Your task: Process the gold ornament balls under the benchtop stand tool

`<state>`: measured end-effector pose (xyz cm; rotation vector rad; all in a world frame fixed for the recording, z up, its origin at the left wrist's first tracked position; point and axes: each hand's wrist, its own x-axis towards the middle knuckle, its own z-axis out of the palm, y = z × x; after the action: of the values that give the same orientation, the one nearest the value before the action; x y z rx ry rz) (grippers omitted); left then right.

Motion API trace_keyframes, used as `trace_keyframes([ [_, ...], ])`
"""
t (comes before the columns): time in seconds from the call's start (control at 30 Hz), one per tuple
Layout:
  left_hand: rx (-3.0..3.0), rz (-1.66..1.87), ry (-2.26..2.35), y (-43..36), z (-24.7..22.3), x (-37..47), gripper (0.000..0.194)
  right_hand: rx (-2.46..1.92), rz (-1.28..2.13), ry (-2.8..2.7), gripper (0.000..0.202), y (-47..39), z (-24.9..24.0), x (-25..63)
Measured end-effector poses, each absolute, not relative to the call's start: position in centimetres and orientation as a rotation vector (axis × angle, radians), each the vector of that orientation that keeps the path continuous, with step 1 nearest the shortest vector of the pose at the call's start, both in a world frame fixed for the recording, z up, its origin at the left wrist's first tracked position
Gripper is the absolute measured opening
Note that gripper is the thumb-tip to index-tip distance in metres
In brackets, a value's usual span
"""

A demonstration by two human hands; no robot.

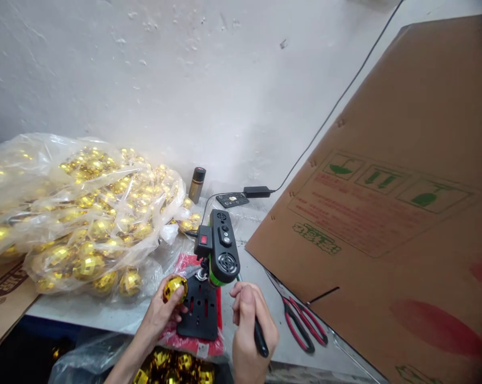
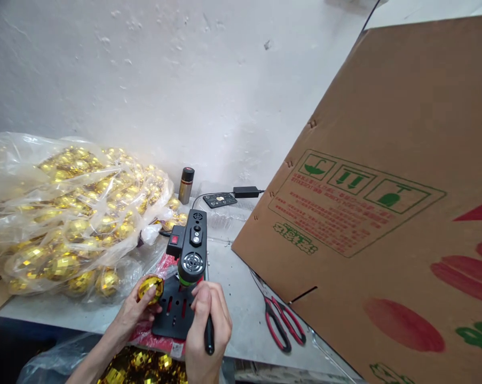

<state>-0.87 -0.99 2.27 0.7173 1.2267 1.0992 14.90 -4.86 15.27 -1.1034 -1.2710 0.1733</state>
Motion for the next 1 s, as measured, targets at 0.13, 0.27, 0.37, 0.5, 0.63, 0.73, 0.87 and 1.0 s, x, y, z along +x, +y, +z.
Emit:
trace_keyframes([
  [0.13,1.027,1.120,1.218,-0.7,1.7,-0.2,0.079,-1.140,0.202,-1.286,0.042,-4.7,16.9,14.8],
  [0.27,1.366,1.121,1.374,-0.7,0.8,0.1,0.059,-1.141,0.218,-1.301,0.041,-4.7,17.1,15.0],
  [0.37,1.549,1.082,1.454,-0.8,0.0,0.1,0.057,-1.135,0.222,-1.305,0.039,-4.9,16.5,15.2],
  [0.5,1.732,1.092,1.422,-0.6,-0.8,0.2,0.052,-1.126,0.226,-1.325,0.038,-5.0,15.7,15.4],
  [0.63,1.892,1.031,1.381,-0.3,-0.9,0.8,0.055,-1.102,0.216,-1.330,0.036,-4.9,15.7,15.4],
  [0.73,1.956,0.938,1.407,-0.1,-0.7,1.3,0.056,-1.089,0.196,-1.323,0.036,-5.1,16.1,15.2],
  [0.87,2.004,0.912,1.418,-0.2,-0.5,1.9,0.051,-1.078,0.190,-1.334,0.035,-5.2,16.3,15.1],
  [1.0,2.001,0.932,1.391,-0.2,-0.8,2.2,0.048,-1.086,0.194,-1.362,0.033,-5.3,15.5,15.6],
])
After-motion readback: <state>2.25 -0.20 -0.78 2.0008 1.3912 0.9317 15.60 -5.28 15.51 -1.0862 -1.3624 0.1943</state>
